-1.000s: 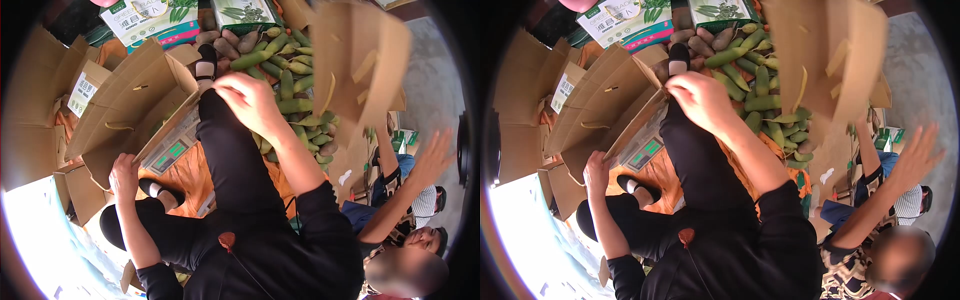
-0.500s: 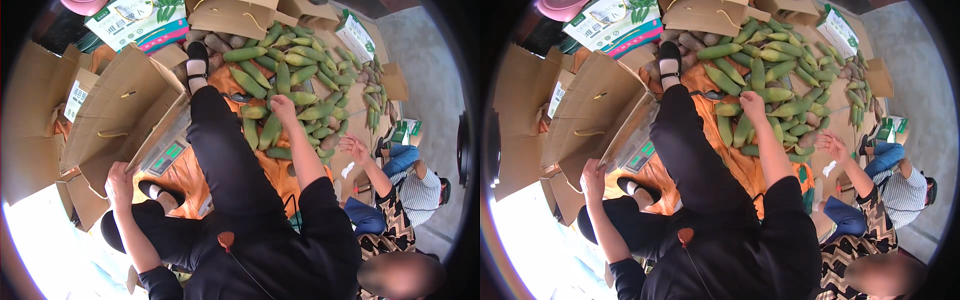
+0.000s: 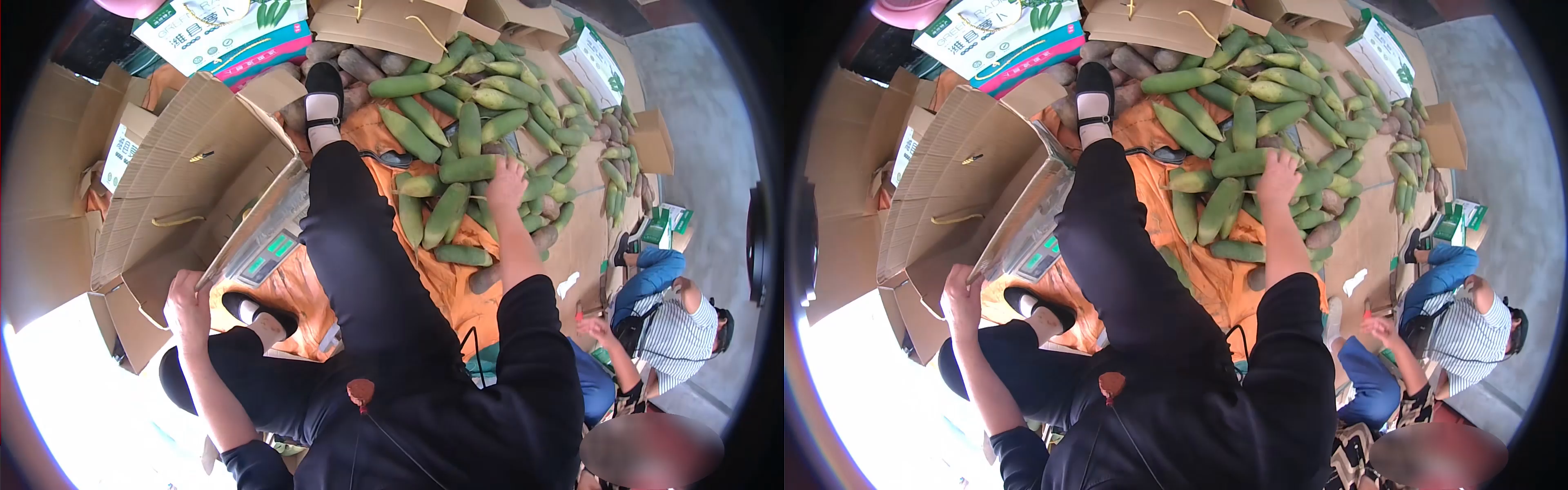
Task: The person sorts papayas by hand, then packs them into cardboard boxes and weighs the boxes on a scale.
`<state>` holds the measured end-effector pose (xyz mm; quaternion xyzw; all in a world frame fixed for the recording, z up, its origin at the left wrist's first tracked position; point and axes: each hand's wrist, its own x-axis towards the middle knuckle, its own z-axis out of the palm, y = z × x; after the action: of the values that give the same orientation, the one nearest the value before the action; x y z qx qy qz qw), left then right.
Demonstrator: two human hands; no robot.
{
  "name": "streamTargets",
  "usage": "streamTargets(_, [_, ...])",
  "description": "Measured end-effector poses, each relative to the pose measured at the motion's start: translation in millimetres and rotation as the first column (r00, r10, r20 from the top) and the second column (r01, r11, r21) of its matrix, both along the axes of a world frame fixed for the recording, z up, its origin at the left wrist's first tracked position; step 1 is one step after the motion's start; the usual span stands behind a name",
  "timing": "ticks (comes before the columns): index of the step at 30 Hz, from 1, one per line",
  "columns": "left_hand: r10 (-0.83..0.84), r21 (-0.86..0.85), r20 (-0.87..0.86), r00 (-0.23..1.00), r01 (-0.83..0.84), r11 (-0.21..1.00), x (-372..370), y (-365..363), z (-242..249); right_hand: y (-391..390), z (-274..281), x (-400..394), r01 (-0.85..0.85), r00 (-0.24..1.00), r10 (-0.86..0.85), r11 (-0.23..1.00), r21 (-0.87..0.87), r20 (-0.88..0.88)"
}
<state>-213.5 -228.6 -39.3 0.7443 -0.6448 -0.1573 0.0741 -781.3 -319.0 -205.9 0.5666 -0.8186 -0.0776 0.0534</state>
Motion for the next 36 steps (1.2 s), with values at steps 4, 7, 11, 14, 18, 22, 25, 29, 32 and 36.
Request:
streamTargets(4, [0.0,-0.006,0.003,1.0,0.0,1.0,2,0,-2,-16,16,-18,-0.025,0.999,0.029,0.994,0.11,-0.038])
streamTargets(7, [-0.033,-0.036,0.015,0.999,0.033,0.999,5,1,-4,-23,19,-27,-0.002,1.0,0.0,0.962,0.275,0.009])
streamTargets(11, [-0.027,-0.031,0.002,1.0,0.027,0.999,1,0,0,-23,19,-34,0.072,0.997,-0.051,0.925,0.374,-0.065])
streamTargets(14, [0.007,0.011,0.009,1.0,-0.007,1.0,-1,-1,3,-23,19,-35,0.019,0.999,-0.002,0.935,0.353,-0.048])
streamTargets(18, [-0.013,-0.034,0.038,0.999,0.015,0.999,2,2,1,-15,-2,-51,-0.032,0.991,-0.011,0.951,0.309,0.135])
streamTargets(22, [-0.023,-0.057,0.05,0.998,0.026,0.998,5,5,-2,3,1,-55,-0.097,0.925,-0.009,0.961,0.258,0.381])
streamTargets(25, [-0.033,-0.065,0.062,0.998,0.037,0.997,8,7,-4,22,-33,-81,-0.195,0.792,0.05,0.965,0.175,0.608])
streamTargets(29, [-0.131,-0.082,0.05,0.99,0.135,0.987,12,11,-5,42,-13,-43,0.112,0.562,-0.227,0.974,0.199,0.796])
streamTargets(32, [-0.171,-0.111,0.058,0.984,0.176,0.978,15,14,-5,36,-4,-30,0.172,0.598,-0.18,0.981,0.095,0.781])
streamTargets(36, [-0.196,-0.119,0.078,0.978,0.204,0.972,17,18,-6,14,32,6,-0.122,0.935,0.12,0.992,-0.017,0.333])
